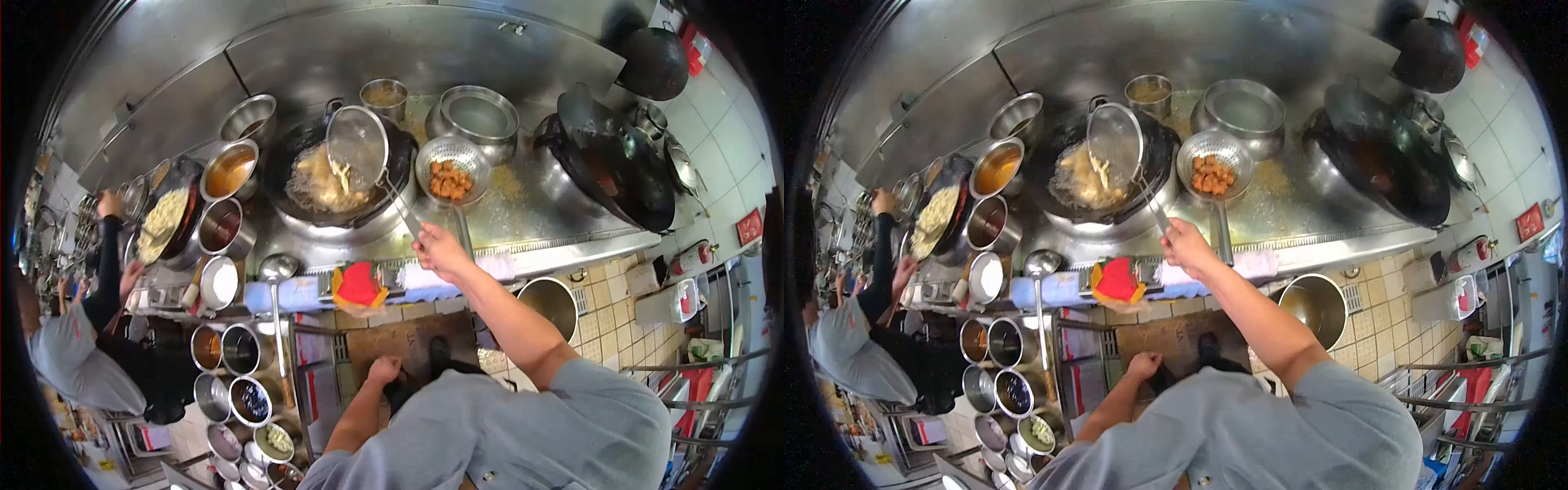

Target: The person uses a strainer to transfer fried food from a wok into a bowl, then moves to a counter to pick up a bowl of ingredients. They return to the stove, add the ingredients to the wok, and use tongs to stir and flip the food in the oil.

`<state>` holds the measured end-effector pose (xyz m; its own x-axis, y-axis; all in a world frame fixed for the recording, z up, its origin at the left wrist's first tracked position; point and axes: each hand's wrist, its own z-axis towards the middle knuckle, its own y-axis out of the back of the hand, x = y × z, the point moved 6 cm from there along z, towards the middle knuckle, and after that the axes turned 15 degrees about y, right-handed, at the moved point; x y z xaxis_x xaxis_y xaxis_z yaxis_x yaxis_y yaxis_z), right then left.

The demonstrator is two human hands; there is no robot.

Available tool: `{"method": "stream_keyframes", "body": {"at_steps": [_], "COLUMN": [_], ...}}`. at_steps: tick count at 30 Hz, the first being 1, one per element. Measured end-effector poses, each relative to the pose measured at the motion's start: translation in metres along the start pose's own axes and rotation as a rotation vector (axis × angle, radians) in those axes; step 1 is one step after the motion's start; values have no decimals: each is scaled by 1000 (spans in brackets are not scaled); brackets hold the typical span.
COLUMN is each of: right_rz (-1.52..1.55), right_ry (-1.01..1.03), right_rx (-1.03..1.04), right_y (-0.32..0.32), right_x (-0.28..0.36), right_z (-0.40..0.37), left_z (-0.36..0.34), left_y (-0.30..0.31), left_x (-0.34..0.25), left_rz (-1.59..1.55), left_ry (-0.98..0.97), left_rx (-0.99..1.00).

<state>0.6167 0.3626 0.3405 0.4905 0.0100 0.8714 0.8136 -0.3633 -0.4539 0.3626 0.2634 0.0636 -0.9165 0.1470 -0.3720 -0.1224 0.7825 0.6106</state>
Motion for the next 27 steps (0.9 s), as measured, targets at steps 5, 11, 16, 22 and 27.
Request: {"method": "stream_keyframes", "body": {"at_steps": [5, 11, 16, 22, 27], "right_rz": [-305, -650, -274, -108, -361], "right_ry": [34, 55, 59, 204, 403], "right_rx": [2, 71, -64, -199, -292], "right_y": [21, 48, 69, 104, 132], "right_x": [30, 53, 72, 101, 125], "right_z": [-6, 2, 18, 64, 112], "left_z": [104, 176, 233, 208, 136], "left_y": [8, -10, -54, -31, 21], "left_x": [-97, -101, -75, -78, -101], "left_rz": [123, 244, 154, 141, -130], "left_ry": [-158, 143, 80, -78, -75], "left_rx": [-215, 122, -175, -240, -366]}}
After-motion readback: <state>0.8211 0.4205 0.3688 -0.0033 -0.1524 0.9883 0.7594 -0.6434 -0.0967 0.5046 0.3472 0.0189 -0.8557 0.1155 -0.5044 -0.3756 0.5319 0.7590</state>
